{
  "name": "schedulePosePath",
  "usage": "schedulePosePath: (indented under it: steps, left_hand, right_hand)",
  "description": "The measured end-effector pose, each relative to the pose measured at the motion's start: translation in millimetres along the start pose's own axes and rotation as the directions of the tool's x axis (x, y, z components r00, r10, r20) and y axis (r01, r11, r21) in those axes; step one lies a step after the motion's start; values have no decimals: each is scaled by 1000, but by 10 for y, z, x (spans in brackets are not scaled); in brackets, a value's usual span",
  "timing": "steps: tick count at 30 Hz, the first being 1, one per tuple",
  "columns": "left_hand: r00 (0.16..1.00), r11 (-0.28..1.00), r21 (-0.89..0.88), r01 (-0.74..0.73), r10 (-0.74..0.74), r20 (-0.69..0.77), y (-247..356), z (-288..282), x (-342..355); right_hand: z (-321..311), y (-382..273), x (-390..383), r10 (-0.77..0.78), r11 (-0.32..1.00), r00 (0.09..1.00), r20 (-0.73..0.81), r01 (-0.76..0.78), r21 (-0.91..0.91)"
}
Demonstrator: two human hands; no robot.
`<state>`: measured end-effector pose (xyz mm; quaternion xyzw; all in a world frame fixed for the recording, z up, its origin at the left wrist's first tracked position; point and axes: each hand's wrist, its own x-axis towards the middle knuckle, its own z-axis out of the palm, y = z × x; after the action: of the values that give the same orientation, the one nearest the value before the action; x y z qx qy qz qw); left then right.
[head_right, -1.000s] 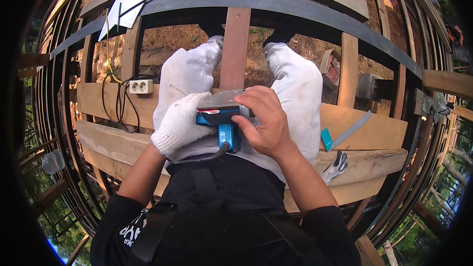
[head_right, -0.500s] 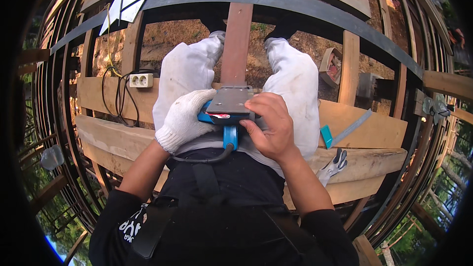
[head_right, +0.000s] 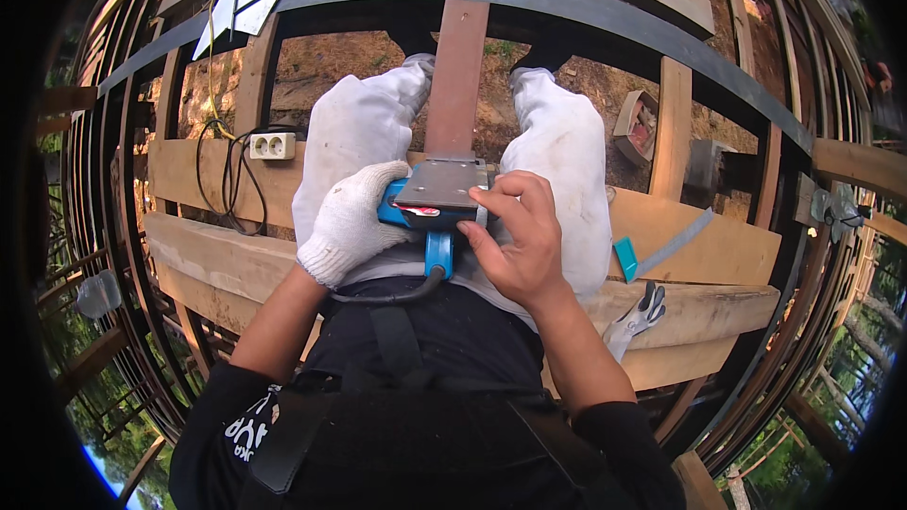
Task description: The person prepares and adjusts a power planer by hand while sitting on a wooden frame. They use a screwdriver to loosen and tighten screws on the planer's base plate and apply a piece of tape to the tool's surface.
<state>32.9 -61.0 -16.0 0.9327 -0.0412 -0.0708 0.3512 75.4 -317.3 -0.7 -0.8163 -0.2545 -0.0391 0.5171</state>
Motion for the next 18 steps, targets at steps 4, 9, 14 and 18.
schedulePosePath:
  steps: [4, 9, 14, 18]
  left_hand:
    - [998, 998, 38, 56, -57, 28, 46, -45, 6]
    - [997, 996, 44, 73, -75, 34, 31, -46, 9]
    - [994, 994, 25, 105, -106, 28, 17, -47, 16]
    - [999, 998, -31, 54, -54, 5, 21, -23, 59]
  right_hand:
    - [23, -53, -42, 71, 997, 997, -12, -70, 31]
    - [18, -85, -9, 132, 991, 989, 73, -133, -2]
    - [46, -20, -31, 148, 987, 987, 62, -151, 49]
    - [11, 73, -92, 280, 946, 958, 56, -285, 154]
